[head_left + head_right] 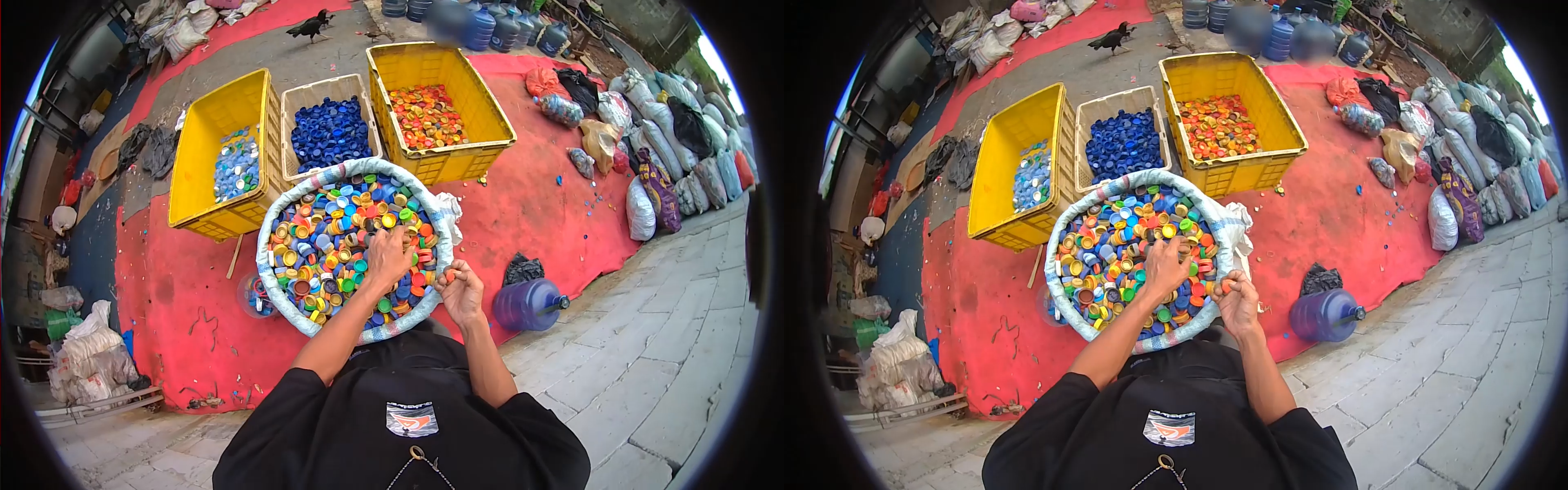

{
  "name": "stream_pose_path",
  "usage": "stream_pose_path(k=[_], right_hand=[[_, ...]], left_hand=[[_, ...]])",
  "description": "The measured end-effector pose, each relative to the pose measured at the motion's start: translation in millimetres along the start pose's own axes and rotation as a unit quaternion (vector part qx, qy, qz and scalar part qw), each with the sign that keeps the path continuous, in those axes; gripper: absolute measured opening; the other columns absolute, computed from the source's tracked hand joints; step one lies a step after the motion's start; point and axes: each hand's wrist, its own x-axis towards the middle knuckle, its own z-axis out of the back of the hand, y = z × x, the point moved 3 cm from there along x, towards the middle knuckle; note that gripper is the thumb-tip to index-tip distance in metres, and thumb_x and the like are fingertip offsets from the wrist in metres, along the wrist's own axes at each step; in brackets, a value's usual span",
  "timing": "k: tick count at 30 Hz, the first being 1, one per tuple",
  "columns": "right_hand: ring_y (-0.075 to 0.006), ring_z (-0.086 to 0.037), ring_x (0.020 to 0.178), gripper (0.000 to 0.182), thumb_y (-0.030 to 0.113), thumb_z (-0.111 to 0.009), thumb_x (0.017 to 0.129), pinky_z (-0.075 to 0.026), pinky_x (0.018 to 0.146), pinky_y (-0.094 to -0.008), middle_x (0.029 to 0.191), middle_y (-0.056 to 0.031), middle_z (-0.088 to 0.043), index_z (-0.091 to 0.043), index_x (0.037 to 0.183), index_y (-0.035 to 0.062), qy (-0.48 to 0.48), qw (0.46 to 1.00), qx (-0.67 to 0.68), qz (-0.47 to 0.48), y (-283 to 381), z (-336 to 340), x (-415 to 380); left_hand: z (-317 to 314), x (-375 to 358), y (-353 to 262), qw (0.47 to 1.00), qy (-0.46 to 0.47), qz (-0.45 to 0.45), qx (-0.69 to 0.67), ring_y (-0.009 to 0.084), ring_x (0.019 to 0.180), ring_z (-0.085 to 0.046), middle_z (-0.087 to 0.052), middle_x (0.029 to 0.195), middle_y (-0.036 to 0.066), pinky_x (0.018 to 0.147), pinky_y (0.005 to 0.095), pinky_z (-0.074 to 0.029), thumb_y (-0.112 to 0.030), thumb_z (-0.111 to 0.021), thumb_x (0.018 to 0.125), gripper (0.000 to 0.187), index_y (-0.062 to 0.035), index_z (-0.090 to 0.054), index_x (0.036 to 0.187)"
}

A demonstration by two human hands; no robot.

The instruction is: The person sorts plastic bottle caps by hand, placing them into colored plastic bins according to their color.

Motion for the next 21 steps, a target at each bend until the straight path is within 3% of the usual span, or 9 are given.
stream_pose_path(k=[4, 7, 16, 19, 21], right_hand=[[-0.0141, -0.044, 0.058, 0.012, 0.017, -0.059, 0.086, -0.036, 0.056, -0.0293, 0.065, 0.0, -0.042, -0.049, 0.083, 0.0119, -0.005, 1.0, -0.023, 0.002, 5, 6, -14], [-0.0109, -0.04, 0.052, 0.014, 0.017, -0.06, 0.087, -0.032, 0.049, -0.0265, 0.059, 0.0023, -0.038, -0.049, 0.08, 0.0122, 0.01, 1.0, -0.019, 0.001, 7, 10, -18], [-0.0062, -0.034, 0.048, 0.014, 0.013, -0.061, 0.089, -0.029, 0.045, -0.0233, 0.057, 0.0048, -0.033, -0.05, 0.081, 0.0115, -0.015, 0.998, -0.054, -0.022, 2, 9, -26], [-0.006, -0.039, 0.048, 0.013, 0.011, -0.063, 0.088, -0.033, 0.044, -0.0238, 0.059, 0.0037, -0.04, -0.052, 0.084, 0.0102, -0.011, 0.992, -0.118, -0.043, 1, 11, -24], [-0.0059, -0.042, 0.049, 0.013, 0.011, -0.066, 0.085, -0.036, 0.045, -0.0237, 0.063, 0.0013, -0.049, -0.054, 0.088, 0.0075, -0.056, 0.962, -0.266, 0.001, 2, 7, -22]], left_hand=[[-18, 17, 4, 0.996, 0.062, -0.03, 0.056, 0.0356, 0.084, -0.059, -0.062, 0.081, 0.02, 0.076, 0.045, -0.044, -0.012, -0.068, 0.073, 0.047, -0.0041, -0.056, 0.118], [-19, 23, -3, 0.992, 0.07, -0.037, 0.096, 0.0331, 0.083, -0.06, -0.069, 0.084, 0.011, 0.078, 0.0438, -0.046, -0.012, -0.07, 0.073, 0.043, -0.0037, -0.057, 0.114], [-35, 28, -2, 0.988, 0.086, -0.032, 0.121, 0.0345, 0.082, -0.062, -0.066, 0.078, 0.016, 0.076, 0.0456, -0.046, -0.01, -0.068, 0.072, 0.039, -0.003, -0.058, 0.109], [-22, 25, -9, 0.991, 0.058, -0.039, 0.113, 0.0335, 0.083, -0.062, -0.066, 0.077, 0.016, 0.076, 0.0456, -0.047, -0.011, -0.067, 0.073, 0.039, -0.0032, -0.058, 0.11], [-6, 24, -16, 0.998, 0.041, -0.021, 0.043, 0.0314, 0.081, -0.062, -0.065, 0.077, 0.016, 0.074, 0.0441, -0.047, -0.01, -0.065, 0.074, 0.036, -0.0019, -0.059, 0.109]])
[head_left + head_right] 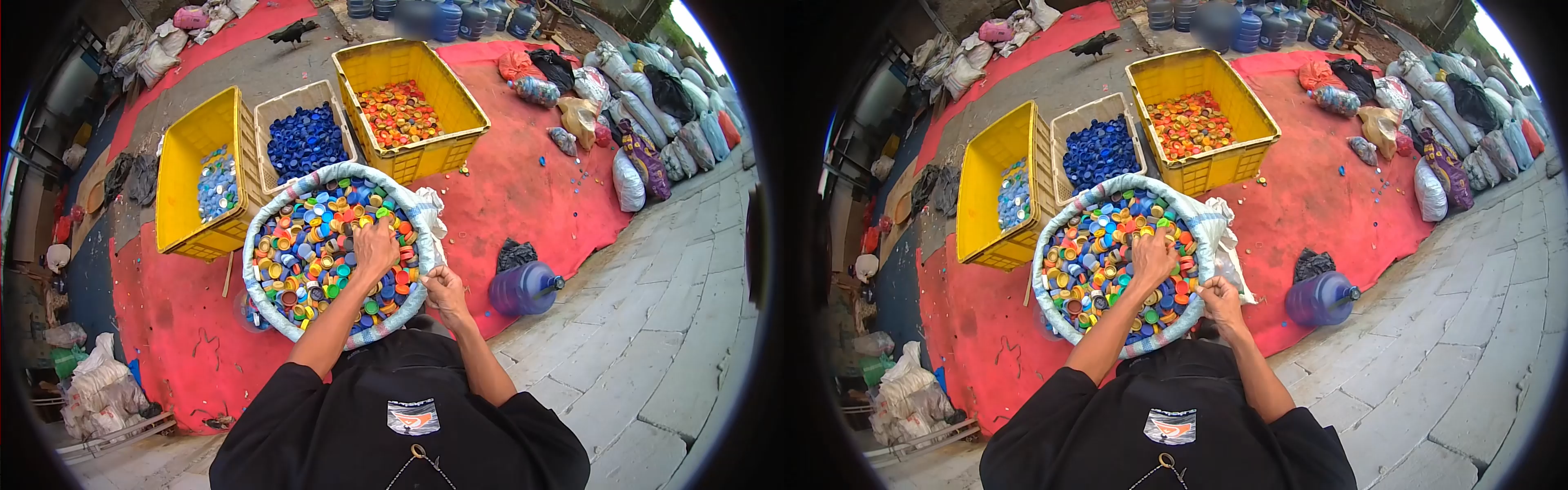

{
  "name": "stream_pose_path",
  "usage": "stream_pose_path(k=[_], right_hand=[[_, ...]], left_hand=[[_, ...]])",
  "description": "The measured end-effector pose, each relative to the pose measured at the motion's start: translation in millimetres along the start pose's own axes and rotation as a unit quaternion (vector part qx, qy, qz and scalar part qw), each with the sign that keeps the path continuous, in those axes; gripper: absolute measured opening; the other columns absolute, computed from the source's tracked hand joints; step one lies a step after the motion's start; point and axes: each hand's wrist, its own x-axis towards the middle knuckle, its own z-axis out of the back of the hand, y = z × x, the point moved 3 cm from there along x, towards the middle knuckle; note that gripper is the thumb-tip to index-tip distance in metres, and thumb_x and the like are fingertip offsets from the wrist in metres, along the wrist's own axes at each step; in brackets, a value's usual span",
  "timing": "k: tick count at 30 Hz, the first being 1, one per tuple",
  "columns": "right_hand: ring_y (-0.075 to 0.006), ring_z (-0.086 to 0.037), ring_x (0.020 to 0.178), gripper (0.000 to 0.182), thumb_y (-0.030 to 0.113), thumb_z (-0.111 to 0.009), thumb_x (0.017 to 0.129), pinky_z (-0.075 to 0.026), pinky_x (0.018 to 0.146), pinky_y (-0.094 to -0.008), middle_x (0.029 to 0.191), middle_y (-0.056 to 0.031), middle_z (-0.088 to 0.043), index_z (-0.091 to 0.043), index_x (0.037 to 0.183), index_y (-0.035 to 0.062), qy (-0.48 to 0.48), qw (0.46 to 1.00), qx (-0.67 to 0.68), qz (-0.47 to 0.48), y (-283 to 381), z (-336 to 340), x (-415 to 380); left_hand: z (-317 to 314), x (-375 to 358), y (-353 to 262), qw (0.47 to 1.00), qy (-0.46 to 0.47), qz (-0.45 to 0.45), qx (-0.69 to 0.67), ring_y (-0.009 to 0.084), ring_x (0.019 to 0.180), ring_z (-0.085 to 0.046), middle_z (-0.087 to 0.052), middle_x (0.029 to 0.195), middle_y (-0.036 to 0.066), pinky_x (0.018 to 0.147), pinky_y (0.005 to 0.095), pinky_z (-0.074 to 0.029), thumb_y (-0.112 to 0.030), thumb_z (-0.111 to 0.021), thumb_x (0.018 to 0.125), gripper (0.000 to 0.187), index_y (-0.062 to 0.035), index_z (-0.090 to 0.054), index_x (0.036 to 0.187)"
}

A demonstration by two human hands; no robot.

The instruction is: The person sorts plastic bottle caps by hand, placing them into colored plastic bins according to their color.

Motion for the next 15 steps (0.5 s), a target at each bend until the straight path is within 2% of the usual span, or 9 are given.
stream_pose_path(k=[2, 4, 6, 9, 10, 13, 15], right_hand=[[-0.0091, -0.048, 0.052, 0.017, 0.01, -0.069, 0.082, -0.04, 0.048, -0.0256, 0.07, -0.0028, -0.057, -0.056, 0.092, 0.0044, -0.038, 0.981, -0.175, 0.069, 1, -3, 3], [-0.0154, -0.058, 0.058, 0.024, 0.01, -0.071, 0.079, -0.047, 0.054, -0.0294, 0.079, -0.0088, -0.065, -0.058, 0.097, 0.0009, -0.058, 0.912, -0.369, 0.169, 0, -2, 7], [-0.0236, -0.064, 0.069, 0.028, 0.011, -0.071, 0.078, -0.05, 0.062, -0.0347, 0.086, -0.0135, -0.067, -0.057, 0.099, -0.001, -0.043, 0.883, -0.426, 0.194, -1, -5, 11], [-0.0344, -0.066, 0.086, 0.03, 0.012, -0.07, 0.078, -0.052, 0.074, -0.0418, 0.093, -0.0189, -0.068, -0.057, 0.101, -0.0012, -0.024, 0.853, -0.479, 0.207, -1, -14, 15], [-0.0377, -0.066, 0.092, 0.029, 0.012, -0.069, 0.079, -0.051, 0.078, -0.044, 0.094, -0.0203, -0.068, -0.057, 0.102, -0.0008, -0.019, 0.845, -0.492, 0.207, -2, -16, 15], [-0.039, -0.066, 0.087, 0.03, 0.013, -0.068, 0.079, -0.052, 0.075, -0.0453, 0.092, -0.02, -0.068, -0.057, 0.105, 0.0022, -0.012, 0.814, -0.526, 0.248, -3, -23, 18], [-0.0398, -0.066, 0.085, 0.03, 0.014, -0.067, 0.08, -0.052, 0.073, -0.0466, 0.091, -0.0196, -0.068, -0.056, 0.106, 0.0039, -0.006, 0.808, -0.544, 0.225, 1, -30, 17]], left_hand=[[16, -3, 4, 0.991, -0.016, 0.032, -0.129, 0.028, 0.076, -0.061, -0.064, 0.079, 0.014, 0.072, 0.0414, -0.046, -0.008, -0.062, 0.075, 0.032, 0.0009, -0.059, 0.105], [29, -11, 13, 0.91, 0.014, 0.153, -0.384, 0.0217, 0.076, -0.061, -0.063, 0.083, 0.01, 0.072, 0.0362, -0.048, -0.007, -0.061, 0.078, 0.027, 0.0009, -0.059, 0.104], [43, -23, 24, 0.749, 0.038, 0.255, -0.61, 0.013, 0.077, -0.059, -0.061, 0.09, 0.005, 0.073, 0.0279, -0.05, -0.005, -0.057, 0.084, 0.019, 0.0003, -0.059, 0.102], [58, -48, 39, 0.492, 0.008, 0.243, -0.836, 0.0171, 0.079, -0.057, -0.059, 0.087, 0.006, 0.072, 0.0333, -0.05, -0.01, -0.058, 0.081, 0.017, -0.0032, -0.059, 0.097], [61, -56, 41, 0.449, 0.0, 0.245, -0.859, 0.0186, 0.079, -0.055, -0.058, 0.085, 0.006, 0.072, 0.0345, -0.049, -0.014, -0.058, 0.081, 0.015, -0.0044, -0.059, 0.093], [54, -80, 61, 0.379, -0.033, 0.265, -0.886, 0.0207, 0.081, -0.056, -0.058, 0.086, 0.008, 0.071, 0.0332, -0.048, -0.015, -0.055, 0.085, 0.013, -0.0042, -0.059, 0.092], [48, -95, 67, 0.394, -0.047, 0.286, -0.872, 0.0185, 0.074, -0.055, -0.058, 0.084, 0.006, 0.068, 0.033, -0.046, -0.019, -0.056, 0.088, 0.013, -0.0059, -0.058, 0.088]])
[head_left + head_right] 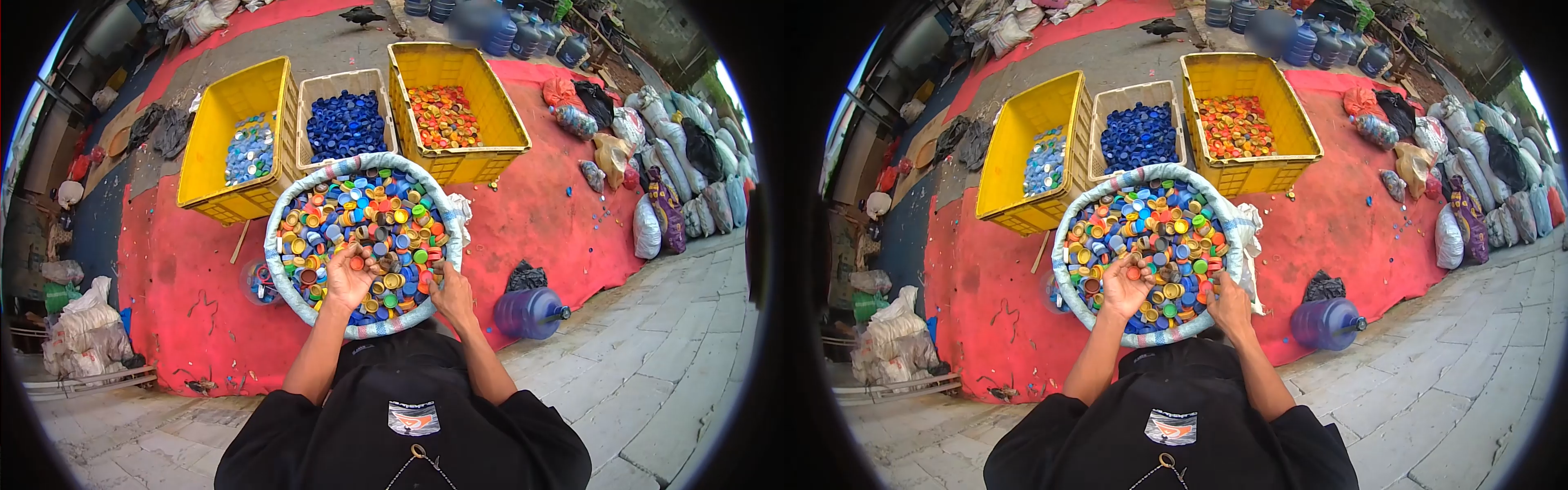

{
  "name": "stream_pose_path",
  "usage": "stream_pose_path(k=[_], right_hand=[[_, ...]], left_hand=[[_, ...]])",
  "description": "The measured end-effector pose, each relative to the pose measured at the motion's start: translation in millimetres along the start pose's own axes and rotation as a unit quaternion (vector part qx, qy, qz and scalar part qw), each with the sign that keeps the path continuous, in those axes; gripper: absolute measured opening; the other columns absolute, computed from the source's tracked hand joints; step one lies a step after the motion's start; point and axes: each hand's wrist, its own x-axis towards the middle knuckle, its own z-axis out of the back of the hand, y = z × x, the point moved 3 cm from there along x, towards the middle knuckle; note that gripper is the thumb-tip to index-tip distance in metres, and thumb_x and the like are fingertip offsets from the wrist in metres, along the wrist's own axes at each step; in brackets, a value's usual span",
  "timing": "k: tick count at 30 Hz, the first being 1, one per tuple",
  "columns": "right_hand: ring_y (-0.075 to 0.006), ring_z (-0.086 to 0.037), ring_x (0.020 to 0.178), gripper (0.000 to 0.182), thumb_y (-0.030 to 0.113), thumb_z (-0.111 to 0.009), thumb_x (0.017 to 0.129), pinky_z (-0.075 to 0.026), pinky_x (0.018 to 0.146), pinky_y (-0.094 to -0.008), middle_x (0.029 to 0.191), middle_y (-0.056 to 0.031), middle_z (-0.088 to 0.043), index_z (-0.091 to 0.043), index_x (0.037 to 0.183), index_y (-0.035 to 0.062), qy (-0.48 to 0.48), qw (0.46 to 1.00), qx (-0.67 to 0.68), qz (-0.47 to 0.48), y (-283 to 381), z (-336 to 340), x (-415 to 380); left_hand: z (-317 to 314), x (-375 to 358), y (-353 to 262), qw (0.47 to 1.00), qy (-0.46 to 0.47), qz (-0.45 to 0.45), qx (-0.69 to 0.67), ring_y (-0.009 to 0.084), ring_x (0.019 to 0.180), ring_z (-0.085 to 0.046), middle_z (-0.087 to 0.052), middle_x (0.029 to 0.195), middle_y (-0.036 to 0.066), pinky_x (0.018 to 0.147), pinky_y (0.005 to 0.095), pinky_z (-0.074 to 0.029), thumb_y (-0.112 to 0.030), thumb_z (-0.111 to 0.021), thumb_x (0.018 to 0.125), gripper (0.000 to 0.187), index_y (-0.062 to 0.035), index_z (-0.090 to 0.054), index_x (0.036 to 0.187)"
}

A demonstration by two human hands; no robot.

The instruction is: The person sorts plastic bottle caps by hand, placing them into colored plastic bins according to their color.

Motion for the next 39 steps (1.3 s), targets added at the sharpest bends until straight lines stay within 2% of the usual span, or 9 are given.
stream_pose_path(k=[13, 21, 23, 25, 28, 32, 33, 36, 39], right_hand=[[-0.036, -0.067, 0.085, 0.035, 0.012, -0.068, 0.076, -0.052, 0.073, -0.0455, 0.092, -0.0129, -0.07, -0.056, 0.109, 0.0075, 0.026, 0.995, -0.087, -0.034, 5, -7, 4], [-0.031, -0.066, 0.076, 0.036, 0.006, -0.068, 0.075, -0.052, 0.07, -0.0414, 0.09, -0.0129, -0.068, -0.056, 0.109, 0.0047, -0.002, 0.999, 0.012, -0.03, -17, -11, 2], [-0.0251, -0.064, 0.07, 0.035, 0.006, -0.067, 0.075, -0.051, 0.067, -0.0378, 0.085, -0.009, -0.066, -0.057, 0.109, 0.0034, -0.019, 0.993, 0.109, -0.049, -27, -13, 5], [-0.0165, -0.059, 0.062, 0.033, 0.008, -0.065, 0.077, -0.049, 0.06, -0.0338, 0.076, -0.0037, -0.061, -0.058, 0.109, 0.0024, -0.042, 0.959, 0.267, -0.085, -35, -10, 7], [-0.0141, -0.05, 0.057, 0.034, 0.01, -0.059, 0.078, -0.044, 0.056, -0.029, 0.076, -0.0008, -0.056, -0.055, 0.111, 0.0011, 0.048, 0.748, 0.622, -0.226, -41, 13, 0], [-0.0157, -0.053, 0.069, 0.039, 0.014, -0.054, 0.075, -0.046, 0.064, -0.0309, 0.082, -0.005, -0.057, -0.054, 0.112, 0.0013, 0.065, 0.61, 0.762, -0.209, -52, 23, -10], [-0.0176, -0.055, 0.072, 0.041, 0.015, -0.054, 0.073, -0.047, 0.068, -0.0323, 0.085, -0.0073, -0.058, -0.054, 0.112, 0.0006, 0.049, 0.603, 0.765, -0.219, -53, 25, -13], [-0.0227, -0.058, 0.083, 0.046, 0.016, -0.054, 0.07, -0.05, 0.079, -0.0359, 0.096, -0.0131, -0.06, -0.054, 0.113, -0.0012, 0.015, 0.583, 0.777, -0.238, -53, 26, -22], [-0.0266, -0.058, 0.094, 0.049, 0.014, -0.052, 0.071, -0.05, 0.086, -0.0379, 0.106, -0.017, -0.059, -0.052, 0.117, -0.0024, 0.006, 0.565, 0.789, -0.243, -57, 23, -30]], left_hand=[[14, -30, 36, 0.995, -0.022, 0.021, 0.092, 0.013, 0.068, -0.053, -0.061, 0.083, 0.002, 0.062, 0.0287, -0.042, -0.022, -0.064, 0.088, 0.021, -0.0077, -0.058, 0.102], [-1, -29, 51, 0.992, -0.017, 0.039, 0.122, 0.0109, 0.067, -0.054, -0.062, 0.083, 0.003, 0.06, 0.0268, -0.042, -0.019, -0.062, 0.089, 0.018, -0.0063, -0.058, 0.101], [-3, -26, 55, 0.973, -0.029, 0.026, 0.229, 0.0084, 0.063, -0.052, -0.062, 0.081, 0.001, 0.058, 0.024, -0.041, -0.015, -0.066, 0.086, 0.017, -0.0062, -0.059, 0.1], [-2, -22, 58, 0.938, -0.038, 0.005, 0.344, 0.0048, 0.058, -0.048, -0.059, 0.076, -0.001, 0.055, 0.0202, -0.039, -0.01, -0.073, 0.081, 0.021, -0.0052, -0.06, 0.097], [-7, -18, 66, 0.823, 0.028, -0.079, 0.562, 0.0028, 0.057, -0.048, -0.057, 0.076, -0.003, 0.053, 0.0207, -0.039, -0.012, -0.073, 0.081, 0.022, -0.0014, -0.06, 0.096], [-29, -17, 70, 0.554, 0.086, -0.185, 0.807, 0.0221, 0.072, -0.059, -0.057, 0.079, 0.008, 0.066, 0.0338, -0.049, -0.011, -0.076, 0.072, 0.031, -0.0039, -0.065, 0.101], [-34, -17, 71, 0.542, 0.081, -0.141, 0.824, 0.0312, 0.084, -0.06, -0.056, 0.088, 0.014, 0.074, 0.0401, -0.049, -0.011, -0.075, 0.07, 0.04, -0.0061, -0.066, 0.108], [-38, -13, 76, 0.473, 0.113, -0.139, 0.863, 0.0321, 0.086, -0.061, -0.056, 0.095, 0.015, 0.076, 0.0412, -0.049, -0.011, -0.074, 0.072, 0.041, -0.0061, -0.066, 0.112], [-37, -8, 78, 0.463, 0.118, -0.118, 0.871, 0.033, 0.089, -0.061, -0.056, 0.098, 0.016, 0.077, 0.0421, -0.05, -0.011, -0.072, 0.073, 0.037, -0.0066, -0.068, 0.11]])
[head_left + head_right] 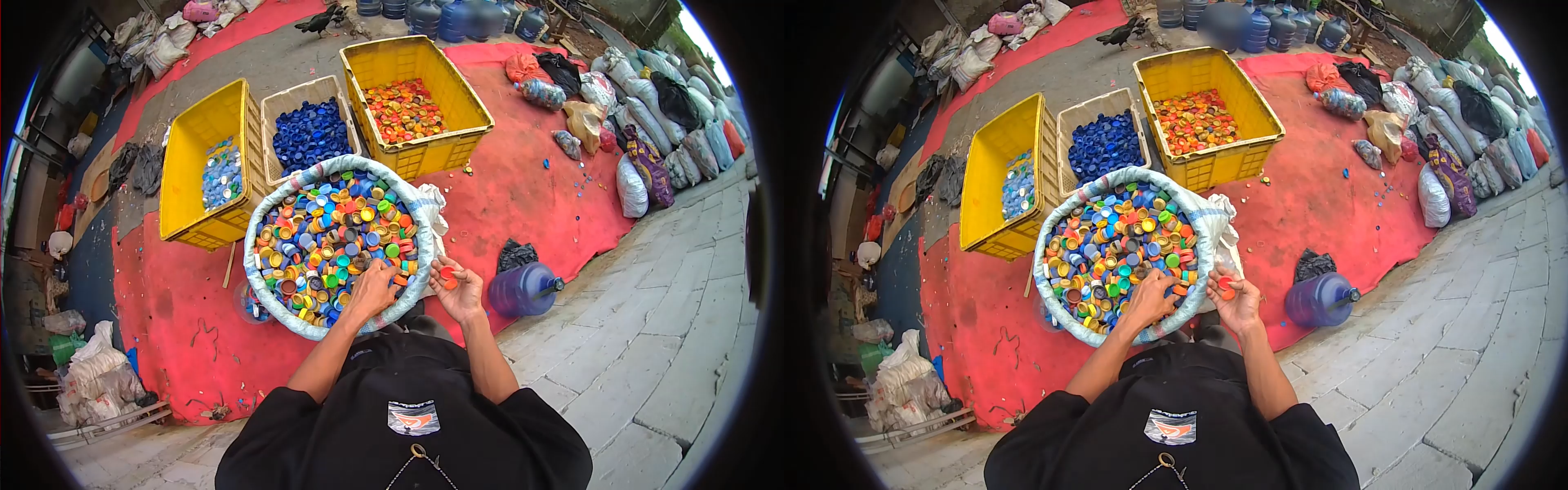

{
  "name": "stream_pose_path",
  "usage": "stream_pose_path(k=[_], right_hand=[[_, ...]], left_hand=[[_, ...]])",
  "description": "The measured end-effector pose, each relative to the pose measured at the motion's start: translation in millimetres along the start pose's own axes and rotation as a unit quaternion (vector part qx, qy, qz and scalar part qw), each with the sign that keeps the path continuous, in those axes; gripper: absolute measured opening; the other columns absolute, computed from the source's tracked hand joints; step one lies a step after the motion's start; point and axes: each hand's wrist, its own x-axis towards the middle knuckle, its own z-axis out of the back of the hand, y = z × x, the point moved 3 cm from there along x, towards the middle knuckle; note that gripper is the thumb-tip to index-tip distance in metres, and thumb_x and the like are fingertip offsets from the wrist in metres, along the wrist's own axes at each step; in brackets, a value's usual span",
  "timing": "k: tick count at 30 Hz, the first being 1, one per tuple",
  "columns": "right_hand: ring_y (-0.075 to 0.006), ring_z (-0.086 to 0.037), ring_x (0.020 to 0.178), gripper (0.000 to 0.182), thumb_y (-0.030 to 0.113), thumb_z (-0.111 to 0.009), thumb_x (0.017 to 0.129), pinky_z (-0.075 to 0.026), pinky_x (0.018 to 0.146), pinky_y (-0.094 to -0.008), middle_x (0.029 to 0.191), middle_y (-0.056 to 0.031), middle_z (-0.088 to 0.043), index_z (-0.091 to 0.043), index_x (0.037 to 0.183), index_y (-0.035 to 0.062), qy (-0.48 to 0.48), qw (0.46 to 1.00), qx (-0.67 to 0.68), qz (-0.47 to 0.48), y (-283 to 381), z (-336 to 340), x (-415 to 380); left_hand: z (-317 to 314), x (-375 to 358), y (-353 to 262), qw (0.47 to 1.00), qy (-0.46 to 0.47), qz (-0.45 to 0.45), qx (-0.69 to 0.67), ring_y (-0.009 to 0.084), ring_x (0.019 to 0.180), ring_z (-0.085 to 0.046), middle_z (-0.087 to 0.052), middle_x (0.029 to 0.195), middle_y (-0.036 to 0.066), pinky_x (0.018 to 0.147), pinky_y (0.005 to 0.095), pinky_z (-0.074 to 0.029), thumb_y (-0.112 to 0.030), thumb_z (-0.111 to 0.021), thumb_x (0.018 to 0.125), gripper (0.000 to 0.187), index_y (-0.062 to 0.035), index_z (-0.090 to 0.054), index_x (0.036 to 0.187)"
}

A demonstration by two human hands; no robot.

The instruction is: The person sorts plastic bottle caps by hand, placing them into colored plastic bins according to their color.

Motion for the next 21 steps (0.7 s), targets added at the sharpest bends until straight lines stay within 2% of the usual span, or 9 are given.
stream_pose_path(k=[4, 7, 11, 12, 15, 16, 17, 19, 21], right_hand=[[-0.0307, -0.058, 0.099, 0.051, 0.013, -0.052, 0.07, -0.049, 0.091, -0.0399, 0.113, -0.0211, -0.057, -0.05, 0.119, -0.0038, 0.001, 1.0, 0.024, -0.003, -4, 5, -4], [-0.0316, -0.058, 0.101, 0.053, 0.013, -0.052, 0.07, -0.048, 0.092, -0.0407, 0.116, -0.0226, -0.056, -0.049, 0.12, -0.0044, 0.01, 1.0, 0.027, 0.0, -4, 6, -5], [-0.0314, -0.058, 0.102, 0.055, 0.012, -0.052, 0.071, -0.048, 0.093, -0.0409, 0.118, -0.0231, -0.054, -0.046, 0.123, -0.0049, 0.01, 1.0, 0.025, 0.006, -5, 8, -5], [-0.0312, -0.057, 0.103, 0.057, 0.011, -0.052, 0.071, -0.048, 0.093, -0.0406, 0.119, -0.023, -0.054, -0.044, 0.125, -0.005, 0.001, 1.0, 0.021, 0.011, -5, 8, -7], [-0.0306, -0.056, 0.105, 0.062, 0.01, -0.053, 0.07, -0.047, 0.093, -0.0398, 0.121, -0.0226, -0.052, -0.038, 0.129, -0.0051, -0.046, 0.999, 0.005, 0.029, -6, 11, -9], [-0.0304, -0.055, 0.106, 0.065, 0.01, -0.053, 0.07, -0.047, 0.093, -0.0396, 0.122, -0.0224, -0.052, -0.036, 0.131, -0.005, -0.075, 0.997, -0.002, 0.035, -6, 12, -9], [-0.0301, -0.055, 0.107, 0.067, 0.009, -0.053, 0.07, -0.046, 0.093, -0.0394, 0.123, -0.0222, -0.051, -0.034, 0.132, -0.0049, -0.104, 0.994, -0.009, 0.042, -6, 15, -11], [-0.0299, -0.054, 0.108, 0.069, 0.009, -0.054, 0.07, -0.045, 0.093, -0.0393, 0.125, -0.0221, -0.049, -0.031, 0.134, -0.0048, -0.101, 0.994, 0.029, 0.041, -6, 18, -14], [-0.0301, -0.053, 0.109, 0.07, 0.009, -0.054, 0.07, -0.045, 0.094, -0.0396, 0.126, -0.0222, -0.048, -0.029, 0.134, -0.0047, -0.094, 0.993, 0.052, 0.048, -4, 17, -16]], left_hand=[[0, 3, -1, 1.0, 0.018, 0.0, 0.004, 0.0327, 0.09, -0.062, -0.056, 0.099, 0.015, 0.078, 0.0421, -0.051, -0.01, -0.07, 0.074, 0.032, -0.0082, -0.07, 0.106], [-4, 4, 2, 1.0, 0.006, -0.019, 0.014, 0.029, 0.082, -0.06, -0.054, 0.091, 0.013, 0.073, 0.0389, -0.05, -0.014, -0.072, 0.073, 0.033, -0.0126, -0.072, 0.106], [-10, 8, 8, 0.999, -0.003, -0.033, 0.016, 0.0298, 0.083, -0.06, -0.054, 0.089, 0.014, 0.073, 0.039, -0.049, -0.016, -0.073, 0.073, 0.028, -0.0102, -0.073, 0.1], [0, 7, -4, 1.0, -0.003, -0.021, 0.01, 0.0333, 0.085, -0.062, -0.059, 0.093, 0.017, 0.074, 0.0413, -0.051, -0.014, -0.072, 0.075, 0.022, -0.0057, -0.073, 0.096], [-6, 14, 7, 0.991, -0.079, -0.07, -0.083, 0.0345, 0.078, -0.063, -0.062, 0.082, 0.015, 0.072, 0.04, -0.051, -0.015, -0.074, 0.075, 0.022, -0.0038, -0.073, 0.094], [-4, 15, 7, 0.978, -0.123, -0.091, -0.141, 0.0252, 0.069, -0.063, -0.064, 0.073, 0.01, 0.064, 0.0338, -0.051, -0.018, -0.074, 0.08, 0.022, -0.0012, -0.07, 0.094], [-6, 18, 12, 0.957, -0.081, -0.018, -0.277, 0.0204, 0.067, -0.062, -0.065, 0.077, 0.009, 0.061, 0.0307, -0.049, -0.018, -0.073, 0.082, 0.022, -0.001, -0.069, 0.094], [-3, 21, 9, 0.844, 0.009, 0.136, -0.519, 0.011, 0.065, -0.059, -0.068, 0.084, 0.007, 0.054, 0.0245, -0.046, -0.018, -0.071, 0.086, 0.021, -0.0006, -0.067, 0.096], [2, 26, -2, 0.785, 0.044, 0.124, -0.606, 0.0066, 0.067, -0.059, -0.067, 0.086, 0.006, 0.052, 0.0205, -0.046, -0.016, -0.065, 0.091, 0.019, -0.0022, -0.061, 0.104]])
